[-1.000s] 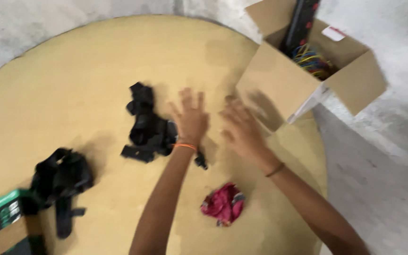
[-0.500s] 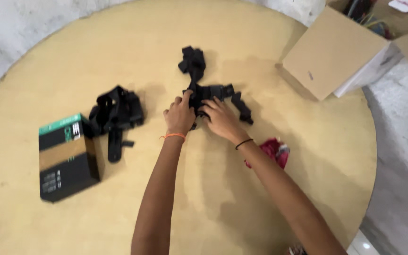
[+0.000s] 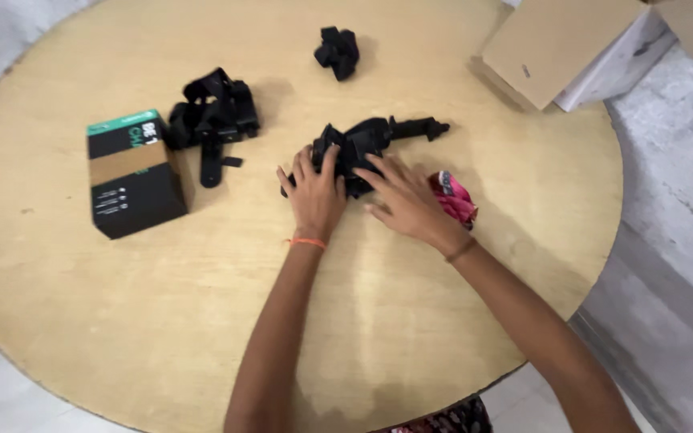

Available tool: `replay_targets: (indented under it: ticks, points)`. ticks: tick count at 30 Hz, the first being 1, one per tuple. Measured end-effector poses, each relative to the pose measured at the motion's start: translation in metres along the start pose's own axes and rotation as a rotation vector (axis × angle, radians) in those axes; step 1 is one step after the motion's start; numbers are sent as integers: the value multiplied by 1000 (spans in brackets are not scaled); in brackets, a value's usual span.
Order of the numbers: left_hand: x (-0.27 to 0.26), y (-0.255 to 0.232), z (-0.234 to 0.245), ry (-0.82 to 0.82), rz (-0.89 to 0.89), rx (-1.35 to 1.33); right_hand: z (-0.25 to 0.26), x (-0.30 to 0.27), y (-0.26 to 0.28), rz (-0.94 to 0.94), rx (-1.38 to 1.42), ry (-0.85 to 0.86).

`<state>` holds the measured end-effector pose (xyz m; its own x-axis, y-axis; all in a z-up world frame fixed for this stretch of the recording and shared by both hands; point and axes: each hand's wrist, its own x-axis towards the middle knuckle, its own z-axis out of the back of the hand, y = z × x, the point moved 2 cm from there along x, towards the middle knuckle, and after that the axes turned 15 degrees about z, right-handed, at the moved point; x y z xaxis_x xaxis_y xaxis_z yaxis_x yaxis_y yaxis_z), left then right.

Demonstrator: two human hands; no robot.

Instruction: The person wipes a black power strip with a patterned cloth, then wipes a bundle of multicolored wires, and finally wipes a black camera head strap. The person places the power strip and wire bundle into a cardboard box.

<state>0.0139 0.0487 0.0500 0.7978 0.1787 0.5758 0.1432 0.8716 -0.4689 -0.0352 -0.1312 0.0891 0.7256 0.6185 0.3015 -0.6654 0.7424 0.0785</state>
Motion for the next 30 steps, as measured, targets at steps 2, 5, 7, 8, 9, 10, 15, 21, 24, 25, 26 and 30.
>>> replay_targets:
  ticks: [2, 5, 7, 8, 9, 10, 15, 21, 24, 25, 26, 30]
  points:
    - [-6, 4, 5, 0, -27, 13, 8, -19, 1, -79, -85, 62]
    - [-10, 7, 3, 6, -15, -5, 13, -39, -21, -214, -131, 151]
    - [-9, 8, -3, 2, -6, -32, 4, -47, -40, -297, -46, 227]
    - [-11, 10, -7, -4, -9, -46, -1, -50, -48, -258, 13, 188]
    - [-10, 12, -9, -11, -14, -59, -6, -52, -56, -219, 73, 145]
    - [-10, 14, -12, -7, -16, -60, -13, -52, -62, -180, 132, 101]
    - [8, 16, -21, 15, 7, -70, -32, -42, -70, -100, 13, -207]
    - [37, 18, -19, -244, -161, 356, -30, -23, -71, -116, -259, -315]
    - [44, 4, -21, -191, -281, 12, -26, -20, -73, -105, -253, -321]
    - [43, -2, -24, -85, -268, -82, -27, -20, -71, -94, -216, -322]
    - [42, -10, -29, 21, -254, -176, -27, -20, -70, -98, -196, -312]
    - [28, -51, -50, 78, -178, -51, -21, -21, -64, -102, -249, -284]
